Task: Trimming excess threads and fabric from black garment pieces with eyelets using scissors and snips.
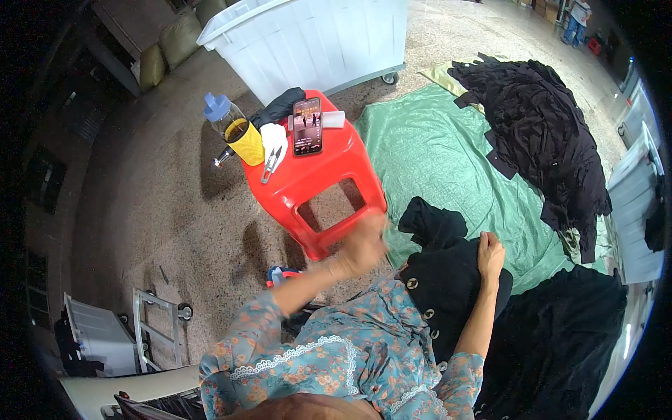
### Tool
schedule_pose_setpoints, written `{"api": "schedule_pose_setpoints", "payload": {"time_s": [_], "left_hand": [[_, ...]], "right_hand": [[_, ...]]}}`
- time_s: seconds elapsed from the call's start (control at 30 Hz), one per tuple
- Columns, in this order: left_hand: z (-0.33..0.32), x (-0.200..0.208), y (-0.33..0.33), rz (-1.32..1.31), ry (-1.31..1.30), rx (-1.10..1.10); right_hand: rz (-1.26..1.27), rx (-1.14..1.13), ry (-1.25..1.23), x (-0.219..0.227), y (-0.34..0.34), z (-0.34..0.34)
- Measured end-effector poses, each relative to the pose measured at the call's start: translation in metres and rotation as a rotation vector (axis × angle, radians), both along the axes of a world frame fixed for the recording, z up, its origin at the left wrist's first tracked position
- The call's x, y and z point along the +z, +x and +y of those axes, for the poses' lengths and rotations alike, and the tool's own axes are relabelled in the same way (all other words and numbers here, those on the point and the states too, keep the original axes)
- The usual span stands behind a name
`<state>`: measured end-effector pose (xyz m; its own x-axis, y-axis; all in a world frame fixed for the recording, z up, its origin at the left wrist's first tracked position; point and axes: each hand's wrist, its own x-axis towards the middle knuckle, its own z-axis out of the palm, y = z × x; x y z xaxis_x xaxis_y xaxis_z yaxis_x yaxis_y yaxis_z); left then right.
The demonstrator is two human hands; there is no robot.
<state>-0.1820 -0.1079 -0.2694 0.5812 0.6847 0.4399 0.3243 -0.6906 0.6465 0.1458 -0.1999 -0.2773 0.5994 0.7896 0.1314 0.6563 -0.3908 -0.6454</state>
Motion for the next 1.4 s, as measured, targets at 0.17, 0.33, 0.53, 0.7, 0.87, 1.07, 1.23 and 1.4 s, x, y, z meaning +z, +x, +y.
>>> {"api": "schedule_pose_setpoints", "payload": {"time_s": [0.17,0.33,0.53,0.7,0.87,1.07,1.23,1.4], "left_hand": [[-0.101,-0.057,0.036,-0.014,-0.399,-0.211],[-0.075,-0.056,0.03,0.054,-0.424,-0.282],[-0.056,-0.063,0.022,-0.039,-0.69,-0.234],[-0.048,-0.104,0.035,-0.136,-0.867,-0.329],[-0.037,-0.089,0.053,-0.025,-0.79,-0.328],[-0.02,-0.083,0.073,-0.183,-0.789,-0.261],[-0.007,-0.006,0.114,-0.463,-0.528,-0.251],[-0.059,0.097,0.108,-0.309,0.398,-0.493]], "right_hand": [[-0.082,-0.018,0.094,-0.006,-0.015,-0.017],[-0.096,-0.06,0.344,0.011,-0.073,-0.04],[0.046,-0.04,0.432,0.044,-0.138,-0.111],[-0.011,0.01,0.203,0.032,-0.178,-0.174],[-0.092,0.02,0.136,0.039,-0.188,-0.178],[-0.331,-0.084,-0.069,0.02,-0.185,-0.163],[-0.36,-0.396,0.021,0.036,-0.163,-0.188],[-0.542,-0.679,0.349,0.076,-0.14,-0.254]]}}
